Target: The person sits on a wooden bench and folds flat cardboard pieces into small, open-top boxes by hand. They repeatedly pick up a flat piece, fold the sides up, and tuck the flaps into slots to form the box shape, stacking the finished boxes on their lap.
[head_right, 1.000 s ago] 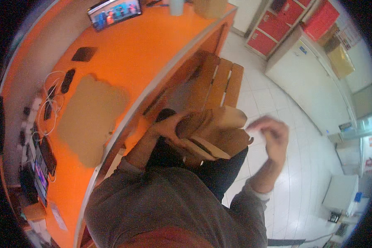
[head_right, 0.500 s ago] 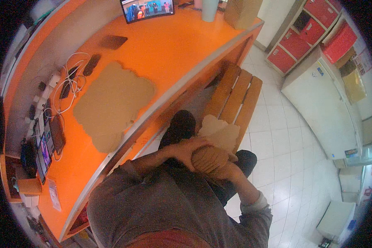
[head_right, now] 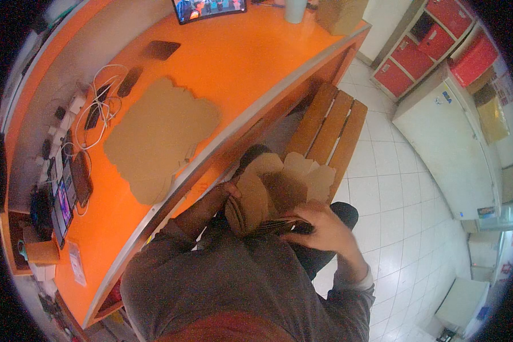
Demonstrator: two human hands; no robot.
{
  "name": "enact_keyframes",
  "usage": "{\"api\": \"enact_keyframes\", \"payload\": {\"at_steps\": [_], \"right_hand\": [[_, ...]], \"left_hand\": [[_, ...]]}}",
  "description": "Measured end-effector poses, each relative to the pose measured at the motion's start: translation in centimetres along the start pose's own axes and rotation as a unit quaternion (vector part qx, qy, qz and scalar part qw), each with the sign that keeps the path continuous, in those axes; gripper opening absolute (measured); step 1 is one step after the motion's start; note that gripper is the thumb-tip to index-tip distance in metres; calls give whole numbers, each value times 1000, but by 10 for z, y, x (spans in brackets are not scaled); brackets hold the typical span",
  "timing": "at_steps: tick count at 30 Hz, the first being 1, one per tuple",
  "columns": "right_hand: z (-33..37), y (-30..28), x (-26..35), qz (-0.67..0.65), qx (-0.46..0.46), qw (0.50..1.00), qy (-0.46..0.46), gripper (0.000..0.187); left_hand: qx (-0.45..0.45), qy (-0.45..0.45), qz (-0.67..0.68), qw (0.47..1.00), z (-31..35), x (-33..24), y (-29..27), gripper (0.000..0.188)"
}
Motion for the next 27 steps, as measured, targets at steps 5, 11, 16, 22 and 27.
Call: {"api": "enact_keyframes", "payload": {"at_steps": [5,11,16,22,27], "right_hand": [[36,-10,-17,-108,-341,882,-307,128],[-9,26,-59,-44,-54,996,-47,156],[-26,-26,-55,-206,-211,950,-98,140],[-54,-144,-160,-106,-492,840,-203,117],[-52,-196,-272,138,-700,701,1,111]], "left_hand": [[3,-35,66,997,-24,24,24,81],[-46,-57,6,997,-27,33,12,72],[-191,-124,-82,970,-22,43,-40,64],[-288,-231,17,929,4,42,-26,49],[-184,-255,-6,949,-6,37,7,45]]}}
Point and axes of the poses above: each hand's wrist, its own z-axis away from the middle knuckle, its own y-axis out of the palm, x = y × z, the point moved 7 cm from there along -z, towards the middle knuckle, and after that the axes turned 14 degrees about -z, right-handed, at the moved point
